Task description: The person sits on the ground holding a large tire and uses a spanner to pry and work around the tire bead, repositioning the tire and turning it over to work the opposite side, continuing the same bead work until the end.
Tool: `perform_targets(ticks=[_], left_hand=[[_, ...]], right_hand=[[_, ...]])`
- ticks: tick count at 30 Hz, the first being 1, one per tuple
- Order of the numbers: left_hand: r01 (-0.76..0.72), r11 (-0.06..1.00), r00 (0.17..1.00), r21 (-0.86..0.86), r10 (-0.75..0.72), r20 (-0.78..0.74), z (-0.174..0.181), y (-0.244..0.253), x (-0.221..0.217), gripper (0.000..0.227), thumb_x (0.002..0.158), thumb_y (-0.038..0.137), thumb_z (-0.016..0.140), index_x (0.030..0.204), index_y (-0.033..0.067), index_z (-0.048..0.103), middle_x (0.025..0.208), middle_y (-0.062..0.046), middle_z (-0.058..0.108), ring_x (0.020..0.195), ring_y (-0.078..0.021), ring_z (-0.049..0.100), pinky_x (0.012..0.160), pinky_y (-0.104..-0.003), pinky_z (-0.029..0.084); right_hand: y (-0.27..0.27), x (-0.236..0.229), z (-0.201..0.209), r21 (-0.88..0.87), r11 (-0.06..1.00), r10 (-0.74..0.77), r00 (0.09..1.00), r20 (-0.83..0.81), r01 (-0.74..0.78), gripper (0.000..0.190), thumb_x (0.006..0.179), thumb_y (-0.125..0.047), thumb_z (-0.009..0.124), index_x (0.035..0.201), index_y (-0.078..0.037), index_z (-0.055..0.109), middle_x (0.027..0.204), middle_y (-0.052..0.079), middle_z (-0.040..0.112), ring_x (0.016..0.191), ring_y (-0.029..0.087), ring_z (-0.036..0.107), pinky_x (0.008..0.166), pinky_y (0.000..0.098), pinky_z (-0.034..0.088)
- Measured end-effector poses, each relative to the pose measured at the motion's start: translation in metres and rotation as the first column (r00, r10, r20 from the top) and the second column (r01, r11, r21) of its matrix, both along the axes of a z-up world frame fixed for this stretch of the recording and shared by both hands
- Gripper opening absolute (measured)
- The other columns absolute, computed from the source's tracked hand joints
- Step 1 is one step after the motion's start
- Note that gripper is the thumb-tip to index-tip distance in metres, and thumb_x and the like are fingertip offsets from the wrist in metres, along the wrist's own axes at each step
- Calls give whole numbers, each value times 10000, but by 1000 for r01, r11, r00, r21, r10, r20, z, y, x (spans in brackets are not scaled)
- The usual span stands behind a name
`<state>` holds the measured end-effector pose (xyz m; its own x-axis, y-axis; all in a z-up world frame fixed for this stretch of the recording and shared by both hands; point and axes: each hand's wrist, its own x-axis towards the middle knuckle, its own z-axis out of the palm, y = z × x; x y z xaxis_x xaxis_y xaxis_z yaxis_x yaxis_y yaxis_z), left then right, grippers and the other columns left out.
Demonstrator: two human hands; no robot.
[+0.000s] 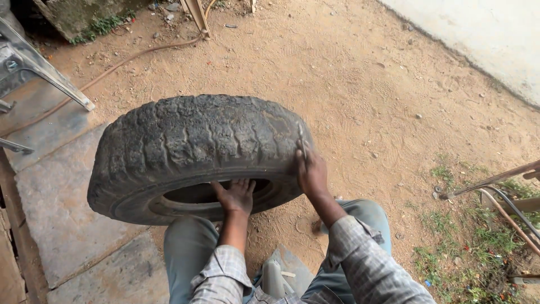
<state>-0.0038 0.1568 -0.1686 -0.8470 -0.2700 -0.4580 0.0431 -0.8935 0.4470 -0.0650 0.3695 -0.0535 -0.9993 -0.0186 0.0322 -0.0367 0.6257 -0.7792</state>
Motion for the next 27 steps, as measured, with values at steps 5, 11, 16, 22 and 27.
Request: perform_targets(ticks=[5,11,16,22,27], left_hand=[[10,998,999,62,-7,-50,25,-2,21,1156,819,948,217,1655,153,141,1732,-157,158,1601,-361,110,1278,-538,36],[101,991,993,-87,-106,-46,2,-35,56,1040,844,859,327,1644,207,197,1741,-129,187,1583,-385,205,1255,-590,145],[112,992,972,-59,-97,214,63,-36,77,834,862,653,403,1609,300,288,1653,-120,305,1504,-375,336,1170,-625,344],[204,977,954,-70,-182,238,22,-41,78,729,934,587,422,1567,228,382,1550,-106,428,1366,-331,452,1076,-532,421],[301,951,919,-75,-269,288,-32,-30,95,650,994,532,438,1532,168,459,1464,-94,531,1251,-294,547,997,-454,484]], right_hand=[[1,60,3,189,981,114,930,-351,-49,449,1091,-317,456,1441,-70,590,1492,151,599,1364,306,583,1116,465,431],[10,152,19,300,951,225,838,-497,-77,430,1010,-237,545,1386,-33,587,1452,186,613,1338,330,599,1074,462,462],[52,172,1,183,968,220,925,-310,-169,376,990,-230,585,1316,-48,622,1171,141,736,1063,288,717,936,415,534],[76,132,-8,108,994,54,870,-490,-1,344,1098,-259,519,1311,-33,667,1170,229,725,1070,392,690,909,447,531],[93,96,-98,-240,968,44,897,440,70,439,1127,-325,556,1312,45,705,1095,331,662,860,373,686,738,441,544]])
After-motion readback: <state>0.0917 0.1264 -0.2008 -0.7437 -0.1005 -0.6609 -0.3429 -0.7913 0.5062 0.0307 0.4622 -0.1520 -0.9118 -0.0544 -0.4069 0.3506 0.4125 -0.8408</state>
